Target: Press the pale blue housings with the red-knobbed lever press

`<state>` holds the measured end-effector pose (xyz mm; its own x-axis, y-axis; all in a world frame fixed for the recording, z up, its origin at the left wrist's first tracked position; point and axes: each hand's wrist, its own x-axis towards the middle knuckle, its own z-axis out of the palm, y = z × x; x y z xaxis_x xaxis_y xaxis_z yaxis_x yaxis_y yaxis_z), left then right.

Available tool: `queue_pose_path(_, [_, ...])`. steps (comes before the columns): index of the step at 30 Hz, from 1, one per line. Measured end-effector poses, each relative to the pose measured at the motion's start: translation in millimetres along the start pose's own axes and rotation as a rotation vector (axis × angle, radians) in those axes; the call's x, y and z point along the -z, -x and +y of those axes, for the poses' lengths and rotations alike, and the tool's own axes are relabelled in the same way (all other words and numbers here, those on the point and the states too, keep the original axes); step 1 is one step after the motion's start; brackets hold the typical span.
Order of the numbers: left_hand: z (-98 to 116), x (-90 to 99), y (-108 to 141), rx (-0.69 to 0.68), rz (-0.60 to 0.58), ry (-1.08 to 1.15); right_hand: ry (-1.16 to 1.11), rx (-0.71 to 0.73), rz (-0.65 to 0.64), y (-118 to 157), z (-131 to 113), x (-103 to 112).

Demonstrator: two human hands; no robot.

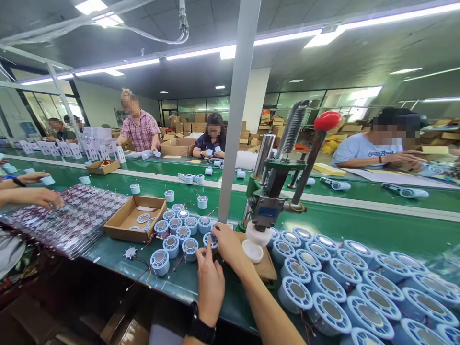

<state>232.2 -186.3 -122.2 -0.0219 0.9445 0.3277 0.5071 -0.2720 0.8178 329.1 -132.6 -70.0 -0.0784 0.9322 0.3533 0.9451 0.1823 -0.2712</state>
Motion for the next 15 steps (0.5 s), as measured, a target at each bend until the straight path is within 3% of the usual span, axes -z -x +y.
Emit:
queue_pose_path(4, [-7, -5.9, -11, -0.003, -0.067, 0.095, 0.079, -0.051, -0.022, 8, 15, -13])
queue_pose_path(9, [-14, -2.7, -14, 0.003, -0.191, 0.15, 0.128, -0.086, -0.026, 24, 14, -22])
queue_pose_path(12, [-10, 19.5, -12, -0.09, -0.242, 0.133, 0.171, -0.085, 0.016, 30, 12, -32])
queue_pose_path(15, [-5, 68.6, -42, -0.249, -0.177, 0.064, 0.229, -0.074, 0.059, 35, 10, -40])
